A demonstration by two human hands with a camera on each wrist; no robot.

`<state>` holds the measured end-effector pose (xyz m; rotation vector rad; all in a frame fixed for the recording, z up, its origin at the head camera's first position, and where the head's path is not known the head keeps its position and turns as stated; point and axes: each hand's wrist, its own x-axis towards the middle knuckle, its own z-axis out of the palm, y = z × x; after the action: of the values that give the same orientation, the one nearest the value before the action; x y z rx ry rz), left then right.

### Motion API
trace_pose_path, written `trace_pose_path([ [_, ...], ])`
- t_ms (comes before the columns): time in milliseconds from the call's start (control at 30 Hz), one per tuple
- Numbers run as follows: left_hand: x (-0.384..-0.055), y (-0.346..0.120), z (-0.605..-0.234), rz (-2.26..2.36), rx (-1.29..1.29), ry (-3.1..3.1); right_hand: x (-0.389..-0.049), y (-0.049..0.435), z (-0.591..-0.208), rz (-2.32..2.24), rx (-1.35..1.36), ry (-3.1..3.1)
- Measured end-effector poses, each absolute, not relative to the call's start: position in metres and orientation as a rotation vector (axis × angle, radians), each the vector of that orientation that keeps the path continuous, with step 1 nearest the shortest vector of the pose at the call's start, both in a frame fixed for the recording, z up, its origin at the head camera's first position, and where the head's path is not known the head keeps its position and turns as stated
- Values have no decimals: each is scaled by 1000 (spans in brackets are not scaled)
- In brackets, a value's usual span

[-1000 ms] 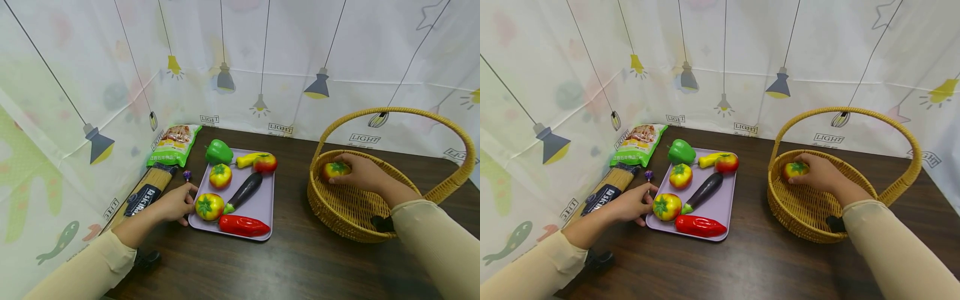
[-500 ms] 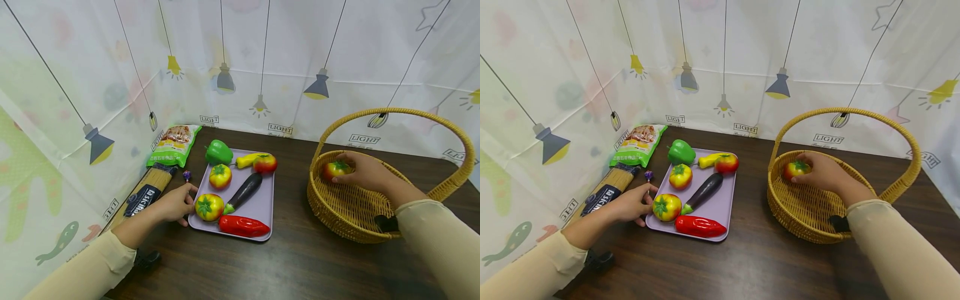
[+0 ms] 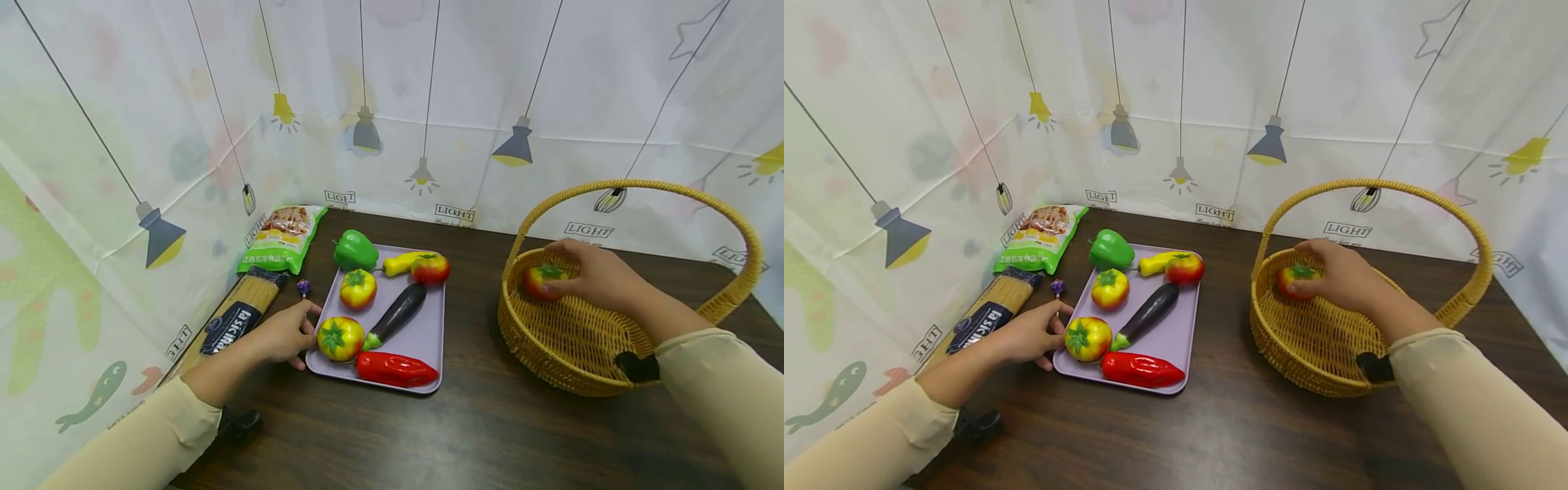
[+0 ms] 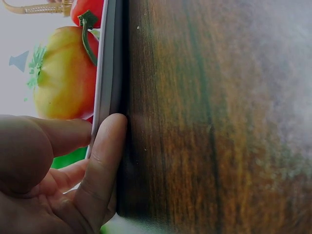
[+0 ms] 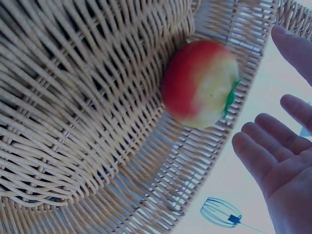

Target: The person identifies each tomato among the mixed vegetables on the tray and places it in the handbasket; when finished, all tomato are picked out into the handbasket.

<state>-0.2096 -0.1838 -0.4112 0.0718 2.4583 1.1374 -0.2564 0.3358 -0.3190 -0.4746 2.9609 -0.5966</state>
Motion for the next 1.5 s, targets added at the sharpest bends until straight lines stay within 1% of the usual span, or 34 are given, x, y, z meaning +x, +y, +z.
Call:
trace_pose_path([
  [467, -209, -184, -412, 1137, 80, 2462, -237, 318, -306, -627, -553, 2931],
  [900, -207, -184, -409, 1140, 89, 2459, -219, 298, -301, -690, -702, 2924],
  [1500, -209, -186, -412, 1150, 86, 2460, -216, 274, -296, -704, -729, 2907],
])
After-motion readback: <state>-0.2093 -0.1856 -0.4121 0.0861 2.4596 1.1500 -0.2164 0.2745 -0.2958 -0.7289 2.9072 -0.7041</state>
